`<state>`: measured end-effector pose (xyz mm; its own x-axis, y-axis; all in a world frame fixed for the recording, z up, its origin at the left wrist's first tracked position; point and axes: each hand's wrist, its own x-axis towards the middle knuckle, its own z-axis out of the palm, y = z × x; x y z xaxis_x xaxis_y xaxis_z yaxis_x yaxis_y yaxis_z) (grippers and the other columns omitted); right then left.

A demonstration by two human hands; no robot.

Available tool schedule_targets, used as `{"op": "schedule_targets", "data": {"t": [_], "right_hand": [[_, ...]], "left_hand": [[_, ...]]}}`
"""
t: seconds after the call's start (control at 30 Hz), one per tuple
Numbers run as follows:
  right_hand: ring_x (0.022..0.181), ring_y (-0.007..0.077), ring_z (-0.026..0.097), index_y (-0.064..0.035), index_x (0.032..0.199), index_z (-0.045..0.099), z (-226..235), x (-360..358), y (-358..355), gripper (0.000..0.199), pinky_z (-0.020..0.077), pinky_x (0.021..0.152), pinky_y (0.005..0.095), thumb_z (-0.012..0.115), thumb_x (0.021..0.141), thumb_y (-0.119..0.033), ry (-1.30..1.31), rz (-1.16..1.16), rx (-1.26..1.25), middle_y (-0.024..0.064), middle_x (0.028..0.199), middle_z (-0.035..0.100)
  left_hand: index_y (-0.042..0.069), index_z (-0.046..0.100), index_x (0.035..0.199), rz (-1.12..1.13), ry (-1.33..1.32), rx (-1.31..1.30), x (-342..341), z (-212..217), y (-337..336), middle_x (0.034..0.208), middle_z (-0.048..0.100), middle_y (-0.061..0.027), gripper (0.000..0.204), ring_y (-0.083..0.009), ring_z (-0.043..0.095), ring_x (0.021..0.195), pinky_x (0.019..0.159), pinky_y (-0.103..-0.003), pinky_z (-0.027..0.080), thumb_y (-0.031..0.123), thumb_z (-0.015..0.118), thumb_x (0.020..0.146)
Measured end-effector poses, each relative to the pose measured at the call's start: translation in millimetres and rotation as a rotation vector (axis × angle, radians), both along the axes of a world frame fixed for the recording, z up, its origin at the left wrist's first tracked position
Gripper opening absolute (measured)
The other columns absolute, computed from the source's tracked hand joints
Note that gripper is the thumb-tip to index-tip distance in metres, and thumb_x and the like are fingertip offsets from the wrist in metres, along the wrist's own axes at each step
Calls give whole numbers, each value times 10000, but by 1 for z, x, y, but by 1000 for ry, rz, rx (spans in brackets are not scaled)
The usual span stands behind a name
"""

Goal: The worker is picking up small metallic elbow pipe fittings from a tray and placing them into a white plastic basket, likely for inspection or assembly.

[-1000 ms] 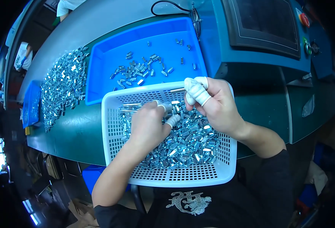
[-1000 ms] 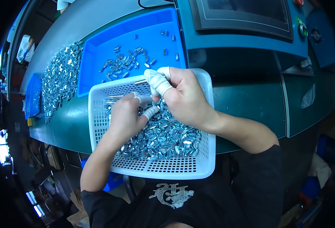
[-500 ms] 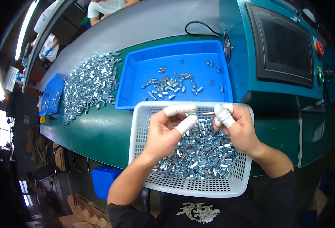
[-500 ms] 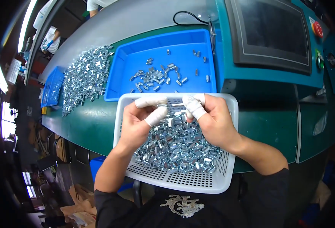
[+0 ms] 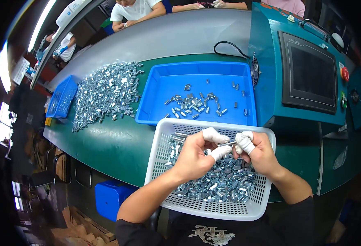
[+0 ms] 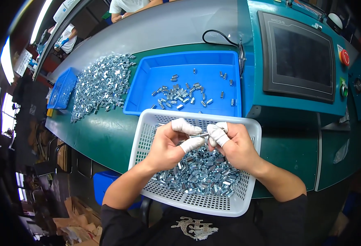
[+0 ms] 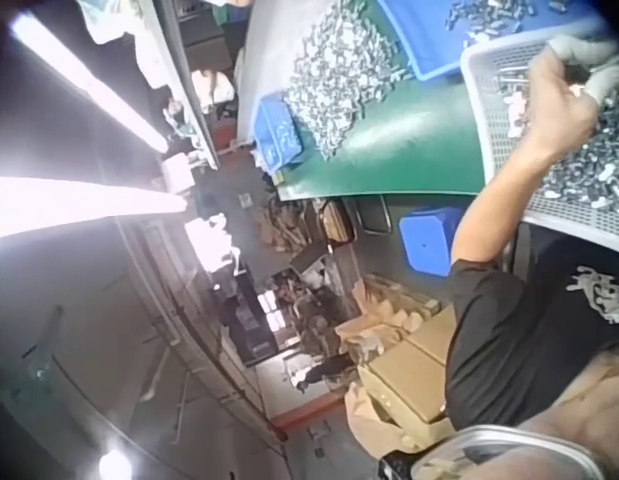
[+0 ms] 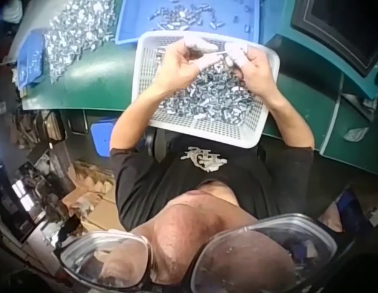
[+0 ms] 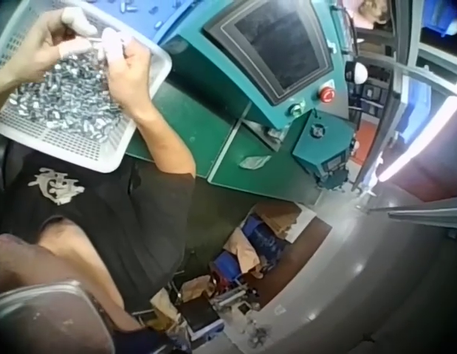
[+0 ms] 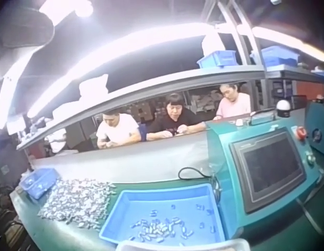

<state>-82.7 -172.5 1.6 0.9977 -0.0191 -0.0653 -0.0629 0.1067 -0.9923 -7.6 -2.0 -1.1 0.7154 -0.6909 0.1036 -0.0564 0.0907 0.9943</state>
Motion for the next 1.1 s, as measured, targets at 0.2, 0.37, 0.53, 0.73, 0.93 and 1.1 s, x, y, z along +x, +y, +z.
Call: {"op": "schedule_targets", "data": {"t": [0.2,0.37,0.53,0.73,0.93,1.1], "right_hand": [[461,29,384,-39,680,538,0,-1,3,297,301,428,190,445,933,-163,-100,-47,-125,22,625,566],[464,30,385,-40,684,546,-1,1,3,299,300,425,187,454,932,-178,-69,-5,-68,16,626,565],[475,24,376,-31,715,569,-9,-2,2,286,298,440,184,464,929,-191,-131,-46,-203,7,641,564],[459,30,354,-54,656,480,1,5,-7,338,283,438,181,429,940,-231,-55,-166,-77,23,610,536],[564,48,443,-23,658,538,5,3,-1,305,347,514,205,475,921,-166,-92,-157,49,-5,605,514],[580,55,469,-8,687,552,4,2,-4,272,370,536,208,474,915,-134,-74,-126,51,6,622,535]], "left_hand": [[-6,587,897,5,-131,66,3,3,-1,883,619,-65,165,-117,603,797,709,-249,506,-29,671,757],[-6,587,910,-80,91,17,10,1,5,898,622,-72,166,-134,615,840,760,-268,517,-52,652,764],[5,587,893,-78,49,158,11,6,3,849,628,-71,143,-125,615,796,691,-256,516,-10,662,773],[29,601,938,187,90,232,42,12,4,656,557,2,164,-55,489,552,465,-187,375,161,623,842],[22,616,1007,454,-562,294,33,0,1,605,536,30,208,-34,410,519,463,-186,315,120,639,825],[38,666,862,107,-741,742,18,-9,9,727,585,-97,134,-195,544,518,536,-321,435,66,672,731]]}}
